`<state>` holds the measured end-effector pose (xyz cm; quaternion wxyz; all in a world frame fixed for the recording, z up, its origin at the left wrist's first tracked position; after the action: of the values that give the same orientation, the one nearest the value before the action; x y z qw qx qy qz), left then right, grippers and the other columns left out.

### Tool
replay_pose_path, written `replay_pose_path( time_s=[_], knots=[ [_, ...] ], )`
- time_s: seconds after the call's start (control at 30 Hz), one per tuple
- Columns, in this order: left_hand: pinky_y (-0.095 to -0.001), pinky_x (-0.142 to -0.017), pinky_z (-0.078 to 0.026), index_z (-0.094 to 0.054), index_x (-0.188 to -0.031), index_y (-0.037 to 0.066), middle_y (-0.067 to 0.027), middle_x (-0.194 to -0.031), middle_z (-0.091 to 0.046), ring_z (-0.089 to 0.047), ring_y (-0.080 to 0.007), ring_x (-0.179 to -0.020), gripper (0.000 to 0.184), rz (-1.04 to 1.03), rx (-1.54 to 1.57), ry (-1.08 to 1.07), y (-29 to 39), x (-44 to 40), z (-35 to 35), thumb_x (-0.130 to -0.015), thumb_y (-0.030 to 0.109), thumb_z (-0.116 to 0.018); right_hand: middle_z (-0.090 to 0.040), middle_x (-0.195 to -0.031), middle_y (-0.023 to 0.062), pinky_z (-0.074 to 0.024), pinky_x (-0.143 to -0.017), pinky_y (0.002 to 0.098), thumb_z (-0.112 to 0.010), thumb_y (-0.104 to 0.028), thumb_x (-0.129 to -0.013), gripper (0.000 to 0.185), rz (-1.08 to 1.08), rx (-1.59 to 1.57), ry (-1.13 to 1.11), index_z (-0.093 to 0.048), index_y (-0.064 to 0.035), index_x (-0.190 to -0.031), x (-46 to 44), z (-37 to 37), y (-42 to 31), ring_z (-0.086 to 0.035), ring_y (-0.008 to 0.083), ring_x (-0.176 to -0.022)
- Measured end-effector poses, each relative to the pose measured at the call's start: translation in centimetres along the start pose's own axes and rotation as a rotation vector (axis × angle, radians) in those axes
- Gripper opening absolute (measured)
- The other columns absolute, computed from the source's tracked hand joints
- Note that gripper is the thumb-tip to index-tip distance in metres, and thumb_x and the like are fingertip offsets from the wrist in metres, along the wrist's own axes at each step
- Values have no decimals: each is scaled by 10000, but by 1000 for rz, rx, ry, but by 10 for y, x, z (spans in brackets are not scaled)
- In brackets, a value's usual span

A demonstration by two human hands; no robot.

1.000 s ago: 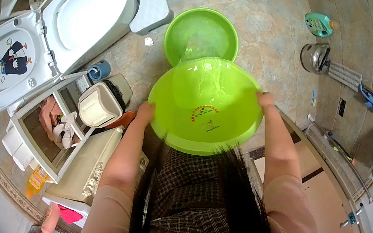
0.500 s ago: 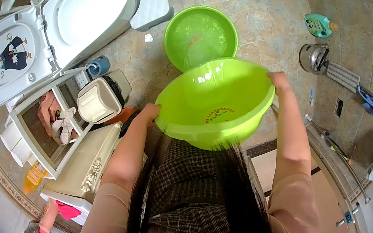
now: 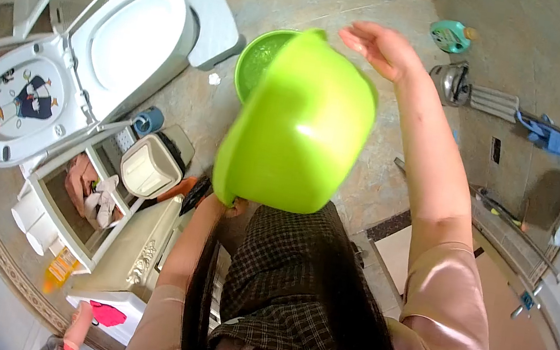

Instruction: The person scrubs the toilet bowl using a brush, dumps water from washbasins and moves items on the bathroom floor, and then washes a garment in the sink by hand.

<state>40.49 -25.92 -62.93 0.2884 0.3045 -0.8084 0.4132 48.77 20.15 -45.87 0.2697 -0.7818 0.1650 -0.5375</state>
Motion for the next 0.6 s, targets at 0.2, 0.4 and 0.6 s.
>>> replay_pose_path(
  time_s=[0.2,0.4,0.6],
  knots=[
    [-192,-270,-304,-498,-856,-11,-74,-652,-506,-362,-111,-342,360,-9,-25,159,-28,65,-95,-868,344,-443,-615,-917,99,-475,-683,255,-530,-151,-849,293,511,299,46,-492,36,-1072,89,-4,-64,-591,145,-792],
    [-199,-433,-378,-287,-1182,-116,-99,-698,-448,-418,-133,-547,650,262,197,-135,-61,104,-126,-842,411,-458,-599,-811,83,-457,-612,246,-534,-145,-839,273,502,375,189,-506,37,-1040,136,77,18,-563,121,-680],
    [-214,-453,-345,-172,-1293,-75,-70,-669,-361,-352,-136,-534,670,481,271,-182,-100,120,-160,-861,375,-419,-598,-793,103,-457,-576,280,-528,-135,-833,230,393,473,497,-531,47,-975,180,154,160,-569,149,-648]
  ],
)
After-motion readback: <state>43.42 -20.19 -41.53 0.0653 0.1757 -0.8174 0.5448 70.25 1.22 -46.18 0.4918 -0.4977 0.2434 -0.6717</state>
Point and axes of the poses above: each hand's wrist, its own x-axis away from the middle knuckle, its own z-axis out of the back of the hand, y = z × x, the point moved 5 cm from there along -x, towards the middle knuckle
